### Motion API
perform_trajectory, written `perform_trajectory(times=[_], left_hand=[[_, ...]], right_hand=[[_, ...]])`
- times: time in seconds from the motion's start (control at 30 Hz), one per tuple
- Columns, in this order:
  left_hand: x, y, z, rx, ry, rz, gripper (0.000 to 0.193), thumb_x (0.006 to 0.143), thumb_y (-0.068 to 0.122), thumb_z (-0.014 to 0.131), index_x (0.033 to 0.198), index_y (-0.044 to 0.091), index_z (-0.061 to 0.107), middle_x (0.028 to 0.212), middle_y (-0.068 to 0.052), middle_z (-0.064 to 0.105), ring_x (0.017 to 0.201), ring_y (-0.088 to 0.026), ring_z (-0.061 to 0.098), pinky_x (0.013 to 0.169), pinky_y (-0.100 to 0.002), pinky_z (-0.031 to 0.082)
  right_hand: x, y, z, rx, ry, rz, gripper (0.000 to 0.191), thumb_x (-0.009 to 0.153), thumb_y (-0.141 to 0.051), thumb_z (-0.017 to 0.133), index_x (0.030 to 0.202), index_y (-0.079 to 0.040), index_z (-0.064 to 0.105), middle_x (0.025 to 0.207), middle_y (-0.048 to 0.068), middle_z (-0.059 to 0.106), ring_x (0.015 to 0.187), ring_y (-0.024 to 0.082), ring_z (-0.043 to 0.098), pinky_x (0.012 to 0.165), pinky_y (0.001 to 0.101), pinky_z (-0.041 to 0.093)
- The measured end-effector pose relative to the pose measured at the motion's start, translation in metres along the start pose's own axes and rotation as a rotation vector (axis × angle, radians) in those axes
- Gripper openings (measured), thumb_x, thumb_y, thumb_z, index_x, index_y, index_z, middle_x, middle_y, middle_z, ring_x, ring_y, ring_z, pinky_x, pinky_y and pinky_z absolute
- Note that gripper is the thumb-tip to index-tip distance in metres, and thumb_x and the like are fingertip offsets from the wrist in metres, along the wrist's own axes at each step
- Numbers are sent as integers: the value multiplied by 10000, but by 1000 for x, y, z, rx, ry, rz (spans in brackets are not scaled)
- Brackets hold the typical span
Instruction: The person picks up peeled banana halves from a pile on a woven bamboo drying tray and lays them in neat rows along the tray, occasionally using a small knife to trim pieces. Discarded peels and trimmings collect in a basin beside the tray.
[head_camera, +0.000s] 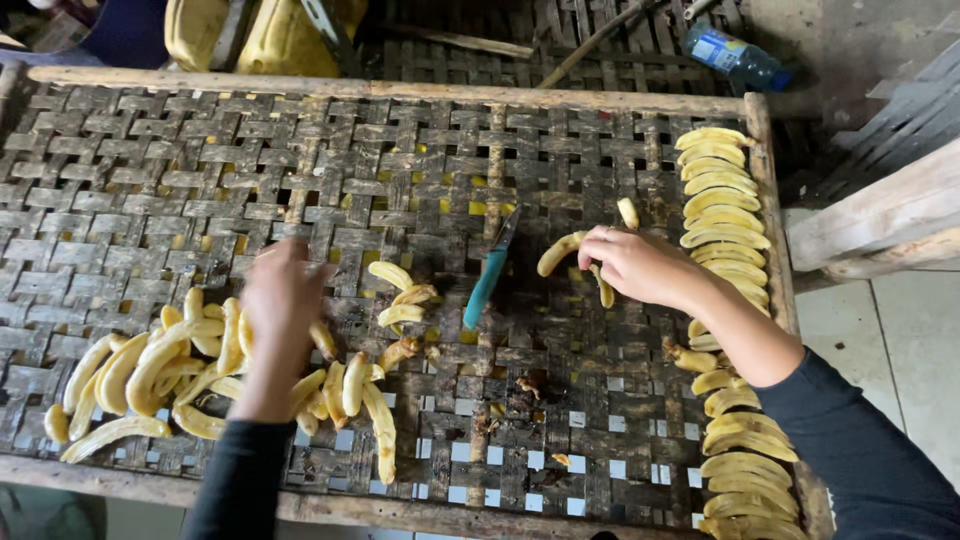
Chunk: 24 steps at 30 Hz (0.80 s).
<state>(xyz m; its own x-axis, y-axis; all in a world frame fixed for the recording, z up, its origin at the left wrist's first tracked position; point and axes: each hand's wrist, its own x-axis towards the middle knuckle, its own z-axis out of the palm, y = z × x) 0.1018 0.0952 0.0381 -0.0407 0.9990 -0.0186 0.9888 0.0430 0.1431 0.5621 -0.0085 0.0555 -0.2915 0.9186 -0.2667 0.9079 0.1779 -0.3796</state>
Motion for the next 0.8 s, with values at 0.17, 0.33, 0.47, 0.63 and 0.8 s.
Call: perform_trajectory(times=[0.17,0.33,0.47,0.63,0.8], left_hand=[[-19,-90,3,23,41,-62,511,879,474,793,1224,128,643,1209,-203,629,1151,-410,589,872,-545,530],[-28,-85,5,12,-158,404,583,681,380,900,1199,238,674,1238,-85,622,1243,-310,518,1016,-511,450],[-30,-61,-2,122,-281,451,581,653,241,930,1173,240,673,1275,-39,594,1274,-265,517,1085,-449,444],[-26,-44,-11,188,-302,567,545,652,180,911,1141,221,673,1317,-23,573,1290,-255,504,1084,-455,424],[-31,-46,-15,190,-322,619,346,796,163,824,1106,172,670,1169,19,659,1225,-213,585,1095,-404,458]], right_hand=[[3,-10,4,56,15,-52,198,963,-93,527,1107,-126,659,1208,-15,665,827,190,709,745,363,568],[10,-23,9,7,18,-119,208,959,-116,553,1132,-120,667,1165,15,680,871,223,702,779,386,565],[14,-34,13,-36,79,-208,193,948,-118,574,1104,-113,687,1178,26,703,972,250,703,855,393,564],[18,-33,24,-72,39,-232,198,960,-129,582,1122,-86,687,1185,43,709,1033,237,705,953,378,548],[28,-31,41,25,100,-385,230,980,-94,555,1166,-52,684,1184,78,717,957,213,717,904,339,575]])
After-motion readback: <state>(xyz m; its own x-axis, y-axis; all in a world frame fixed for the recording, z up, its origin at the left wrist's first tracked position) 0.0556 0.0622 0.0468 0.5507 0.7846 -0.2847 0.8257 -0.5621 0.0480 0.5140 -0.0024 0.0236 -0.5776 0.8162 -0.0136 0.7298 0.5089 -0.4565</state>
